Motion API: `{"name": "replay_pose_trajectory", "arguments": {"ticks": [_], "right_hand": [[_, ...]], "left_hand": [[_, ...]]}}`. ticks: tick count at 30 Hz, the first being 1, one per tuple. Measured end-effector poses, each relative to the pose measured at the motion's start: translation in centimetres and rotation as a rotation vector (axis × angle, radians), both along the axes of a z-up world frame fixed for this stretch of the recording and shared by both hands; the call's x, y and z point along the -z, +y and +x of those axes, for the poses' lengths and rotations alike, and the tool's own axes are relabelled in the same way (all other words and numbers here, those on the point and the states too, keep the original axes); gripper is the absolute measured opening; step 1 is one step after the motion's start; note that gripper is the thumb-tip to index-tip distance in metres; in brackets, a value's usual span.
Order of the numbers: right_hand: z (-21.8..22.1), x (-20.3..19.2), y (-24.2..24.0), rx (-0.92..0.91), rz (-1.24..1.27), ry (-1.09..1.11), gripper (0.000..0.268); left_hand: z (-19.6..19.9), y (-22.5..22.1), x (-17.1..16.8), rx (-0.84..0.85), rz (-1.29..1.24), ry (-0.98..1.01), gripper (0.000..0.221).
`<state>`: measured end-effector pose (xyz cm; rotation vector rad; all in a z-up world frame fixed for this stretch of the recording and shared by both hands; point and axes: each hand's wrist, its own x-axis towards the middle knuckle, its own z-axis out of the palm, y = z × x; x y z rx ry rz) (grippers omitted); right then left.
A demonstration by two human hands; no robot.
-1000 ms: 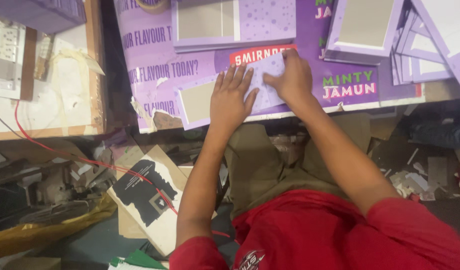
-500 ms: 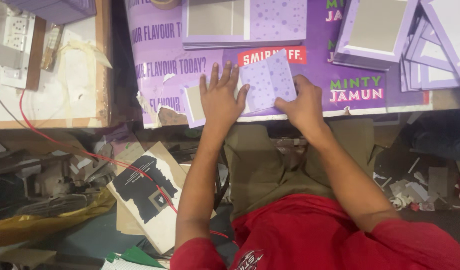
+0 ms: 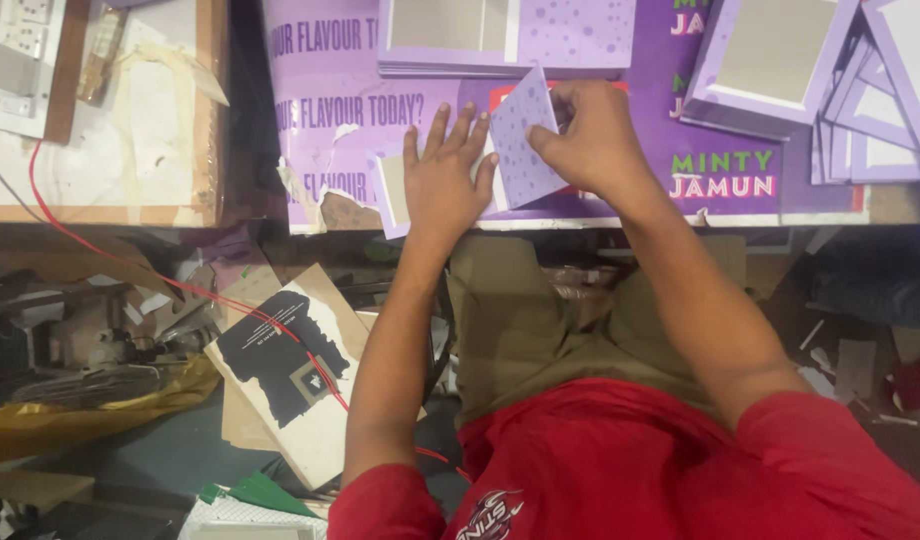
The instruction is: The person assembles purple cardboard boxes by inserting smaller inserts into larger box shells and stacking them. The person uses a dark cloth to wipe the surface of the boxes during assembly.
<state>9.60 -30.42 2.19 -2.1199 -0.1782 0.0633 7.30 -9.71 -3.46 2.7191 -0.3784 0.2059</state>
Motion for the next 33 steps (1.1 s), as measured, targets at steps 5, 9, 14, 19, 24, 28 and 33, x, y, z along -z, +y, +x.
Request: {"name": "replay_pose_trajectory", "arguments": {"ticks": [5, 9, 14, 19, 24, 28, 33], "right_hand": [[0.7, -1.0, 0.0, 0.004, -0.127, -0.021, 0.034], [-0.3, -1.2, -1.1, 0.132, -0.434, -0.247, 0.048], [-1.4, 2.0, 1.8, 0.145, -0.596, -0.764, 0.051], [1.5, 6.7, 2.7, -0.101, 0.02, -0.043, 0.014], [3.0, 7.9, 2.1, -0.042, 0.113, 0.131, 0.009], [4.3, 6.7, 3.5, 0.094, 0.159, 0.176, 0.007], [4.6, 5.7, 4.4, 0.186, 0.124, 0.244, 0.017]], "left_hand": [[1.1, -0.3, -0.7, -0.118, -0.171, 0.076, 0.047], [1.2, -0.7, 0.0, -0.15, -0.215, 0.03, 0.051], [1.4, 0.6, 1.0, -0.024, -0.295, -0.056, 0.058], [-0.2, 2.6, 0.4, 0.031, -0.241, 0.085, 0.084], [-1.4, 4.3, -2.3, 0.23, 0.08, 0.124, 0.142], [0.2, 4.5, -4.2, 0.292, 0.188, 0.214, 0.137], [1.0, 4.4, -5.0, 0.401, 0.229, 0.222, 0.136]]}}
